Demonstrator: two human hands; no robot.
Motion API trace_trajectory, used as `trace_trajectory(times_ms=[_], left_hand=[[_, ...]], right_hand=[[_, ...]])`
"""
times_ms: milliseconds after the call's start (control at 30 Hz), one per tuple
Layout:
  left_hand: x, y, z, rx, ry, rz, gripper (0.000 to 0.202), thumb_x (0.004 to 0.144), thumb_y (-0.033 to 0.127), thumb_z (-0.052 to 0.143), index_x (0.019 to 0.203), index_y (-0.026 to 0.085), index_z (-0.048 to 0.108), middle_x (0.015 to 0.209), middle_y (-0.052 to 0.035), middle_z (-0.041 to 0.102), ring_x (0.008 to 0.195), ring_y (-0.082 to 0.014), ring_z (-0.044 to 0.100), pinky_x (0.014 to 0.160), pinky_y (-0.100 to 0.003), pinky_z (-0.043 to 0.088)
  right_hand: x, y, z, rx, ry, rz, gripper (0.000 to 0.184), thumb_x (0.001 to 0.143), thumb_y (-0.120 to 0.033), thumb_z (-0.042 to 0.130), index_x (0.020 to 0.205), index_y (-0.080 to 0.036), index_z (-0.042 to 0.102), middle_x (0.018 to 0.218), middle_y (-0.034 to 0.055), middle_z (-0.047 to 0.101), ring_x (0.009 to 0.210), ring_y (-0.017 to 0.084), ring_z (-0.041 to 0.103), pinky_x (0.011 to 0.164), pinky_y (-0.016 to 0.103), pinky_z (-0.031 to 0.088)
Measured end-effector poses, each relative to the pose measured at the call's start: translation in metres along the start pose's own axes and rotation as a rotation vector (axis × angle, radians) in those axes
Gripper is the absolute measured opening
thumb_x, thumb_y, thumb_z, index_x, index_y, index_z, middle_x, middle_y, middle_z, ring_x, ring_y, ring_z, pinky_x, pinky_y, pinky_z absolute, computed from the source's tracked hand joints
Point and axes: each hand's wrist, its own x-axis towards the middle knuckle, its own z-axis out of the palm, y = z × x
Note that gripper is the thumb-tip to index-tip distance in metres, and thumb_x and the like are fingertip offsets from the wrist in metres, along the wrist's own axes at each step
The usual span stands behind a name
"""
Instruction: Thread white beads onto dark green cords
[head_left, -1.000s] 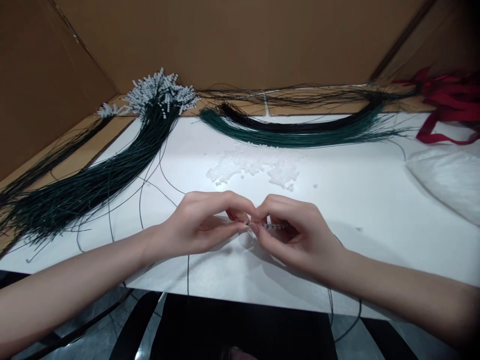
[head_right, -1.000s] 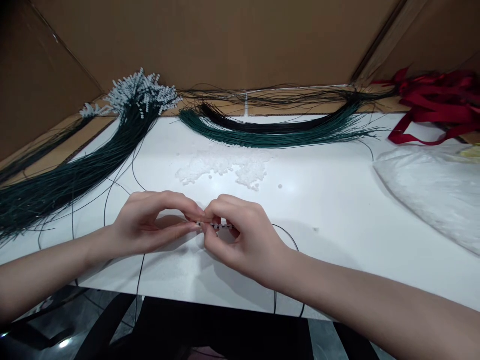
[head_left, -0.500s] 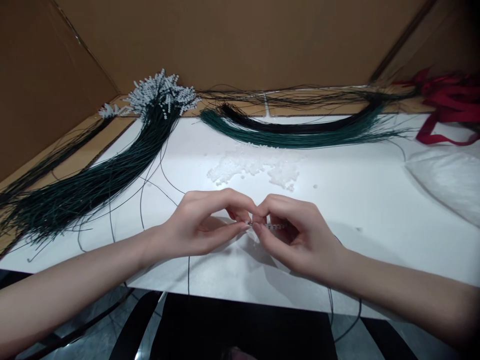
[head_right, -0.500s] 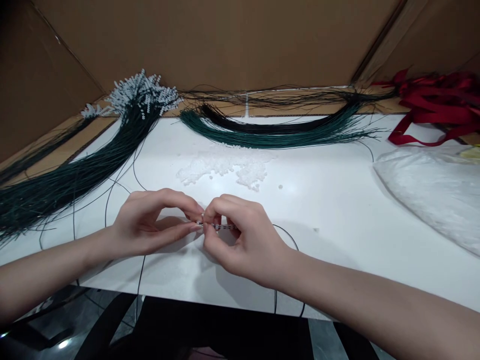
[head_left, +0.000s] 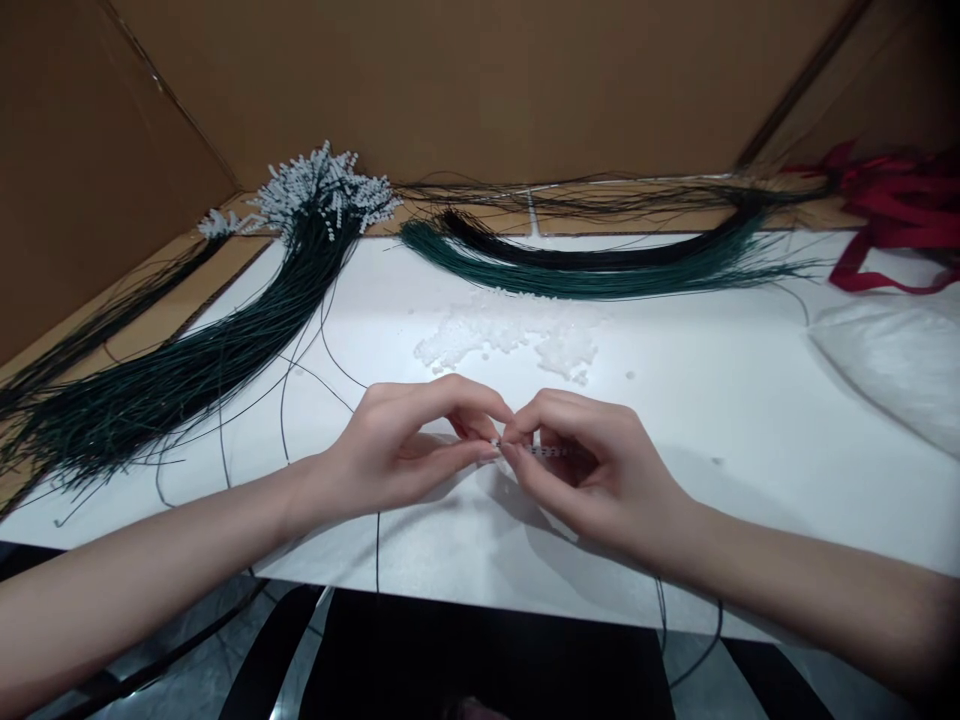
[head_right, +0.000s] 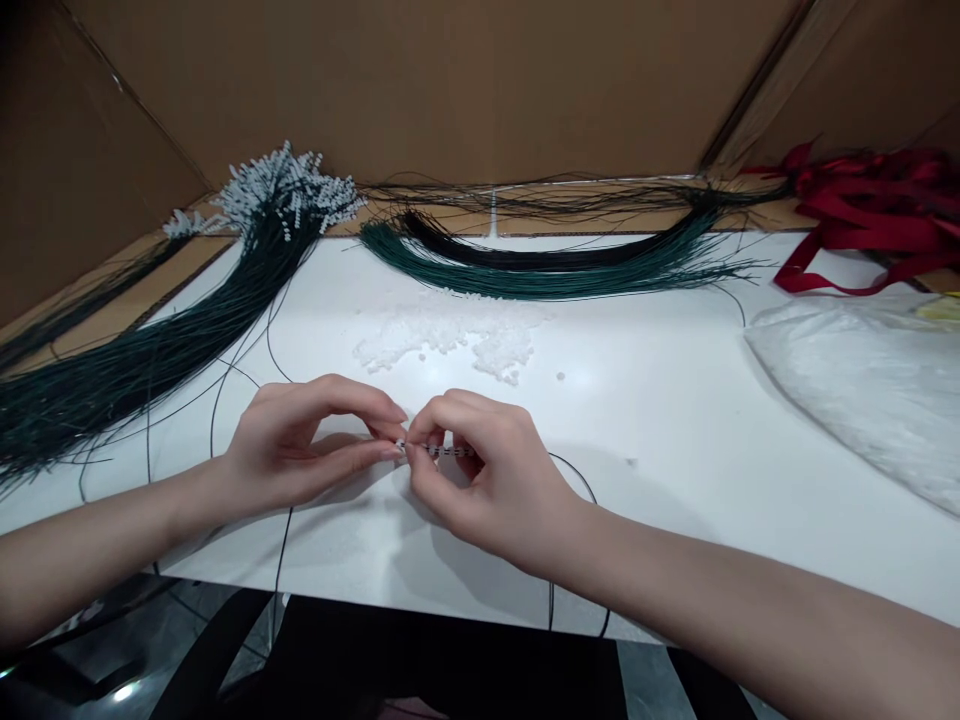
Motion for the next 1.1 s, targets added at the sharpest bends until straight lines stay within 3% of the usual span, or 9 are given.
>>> trace_trajectory(times_ms=[367, 700, 900, 1100], left_hand=[[-0.0003, -0.0051, -0.0026, 0.014, 0.049, -0.013, 0.033, 0.078, 0.013, 0.075, 0.108, 0.015, 0.063, 0.083, -0.0036, 0.068, 0.072, -0.012, 0.065, 0.068, -0.022, 0.055], [0.0018, 0.0021, -0.0078, 0.018, -0.048, -0.028, 0.022, 0.086, 0.008, 0.064, 0.107, 0.016, 0.068, 0.096, -0.0063, 0.073, 0.081, -0.0127, 0.069, 0.073, -0.02, 0.055], [-0.0002, 0.0, -0.0085, -0.012, -0.034, -0.072, 0.027, 0.085, 0.008, 0.065, 0.111, 0.015, 0.063, 0.09, -0.0044, 0.07, 0.079, -0.0126, 0.067, 0.075, -0.023, 0.053], [-0.0002, 0.0012, -0.0068, -0.052, -0.094, -0.095, 0.028, 0.085, 0.006, 0.063, 0.112, 0.014, 0.059, 0.089, -0.0052, 0.067, 0.078, -0.0123, 0.064, 0.069, -0.022, 0.052]], right_hand=[[-0.0042, 0.0004, 0.0005, 0.107, -0.031, 0.107, 0.013, 0.082, -0.01, 0.058, 0.093, -0.017, 0.055, 0.062, -0.0069, 0.04, 0.049, 0.007, 0.038, 0.045, 0.021, 0.032], [-0.0014, 0.0003, 0.0006, 0.074, -0.035, 0.08, 0.012, 0.081, -0.01, 0.058, 0.091, -0.016, 0.056, 0.065, -0.005, 0.045, 0.05, 0.006, 0.038, 0.046, 0.02, 0.033], [-0.0026, 0.0013, 0.0009, 0.031, -0.027, 0.051, 0.011, 0.081, -0.008, 0.058, 0.09, -0.015, 0.057, 0.064, -0.0062, 0.042, 0.048, 0.005, 0.035, 0.045, 0.02, 0.03], [-0.0018, 0.0002, 0.0022, -0.036, -0.004, -0.022, 0.009, 0.082, -0.008, 0.059, 0.089, -0.013, 0.06, 0.064, -0.0064, 0.042, 0.048, 0.004, 0.035, 0.046, 0.019, 0.032]])
